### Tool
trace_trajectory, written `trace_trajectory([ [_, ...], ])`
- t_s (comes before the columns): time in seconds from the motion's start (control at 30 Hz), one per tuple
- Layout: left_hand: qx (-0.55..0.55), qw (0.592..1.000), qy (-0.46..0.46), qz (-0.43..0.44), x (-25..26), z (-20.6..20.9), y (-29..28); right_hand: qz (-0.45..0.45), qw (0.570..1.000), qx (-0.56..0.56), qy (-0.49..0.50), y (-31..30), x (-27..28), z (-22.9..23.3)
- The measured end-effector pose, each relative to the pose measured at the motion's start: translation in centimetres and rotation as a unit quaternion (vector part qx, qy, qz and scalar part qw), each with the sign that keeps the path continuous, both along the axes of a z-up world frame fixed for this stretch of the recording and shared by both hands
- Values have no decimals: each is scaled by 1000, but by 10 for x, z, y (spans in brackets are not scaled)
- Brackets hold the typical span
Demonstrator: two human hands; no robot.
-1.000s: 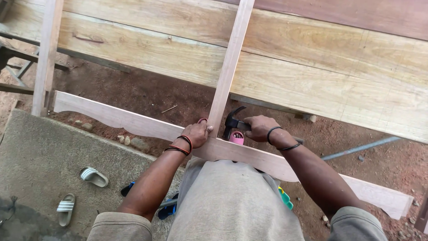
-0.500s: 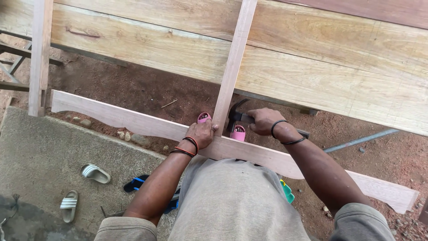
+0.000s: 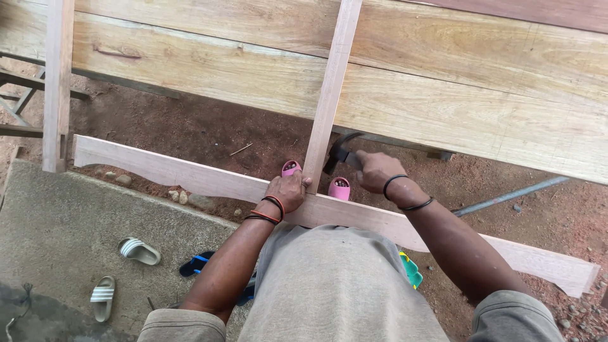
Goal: The person assembles a light-colored wooden furniture frame on a workbench, fitting rails and shaped side pieces together. They hold each joint aligned by hand and drive nails with a claw hammer, working around the frame joint by joint and repositioning the frame between nails.
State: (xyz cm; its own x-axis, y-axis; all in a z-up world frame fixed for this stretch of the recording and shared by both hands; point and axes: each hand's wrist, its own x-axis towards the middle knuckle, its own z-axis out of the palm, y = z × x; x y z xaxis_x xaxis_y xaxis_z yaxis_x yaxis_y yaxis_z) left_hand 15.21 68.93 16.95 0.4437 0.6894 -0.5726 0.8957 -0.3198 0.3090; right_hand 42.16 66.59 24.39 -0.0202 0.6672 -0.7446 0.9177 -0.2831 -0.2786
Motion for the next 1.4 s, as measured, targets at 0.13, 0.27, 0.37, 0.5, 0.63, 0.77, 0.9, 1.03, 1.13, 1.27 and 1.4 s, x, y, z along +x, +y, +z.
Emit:
trace_trajectory([
  [0.13,5,1000,-4,-5,-5,-9,-5,32,998,-11,49,-8,-2,-3],
  [0.27,17,1000,-8,-3,-7,-12,-6,10,998,-43,37,-2,3,3],
  [0.37,15,1000,-15,-2,-6,-9,-2,-42,998,54,12,-8,4,1],
  [0.5,13,1000,-12,-4,-6,-5,-5,-42,997,-35,62,-12,-3,9],
  [0.63,15,1000,-20,6,-9,-7,-8,35,999,-7,32,-9,0,2],
  [0.77,27,998,-51,16,-11,-15,-7,-84,996,9,22,-12,-6,6],
  [0.9,34,999,-37,7,-11,-12,-9,54,997,6,59,-12,-7,6],
  [1.03,42,999,-33,-1,-15,-20,-11,4,999,25,39,-13,-7,-7],
  [1.13,47,998,-45,0,-17,-26,-14,4,998,34,47,-19,-6,-11],
  [1.27,51,998,-35,0,-12,-20,-7,64,997,-14,41,-11,6,2],
  [1.4,35,999,-9,-4,-14,-21,-15,-49,997,34,42,-21,-1,-9],
])
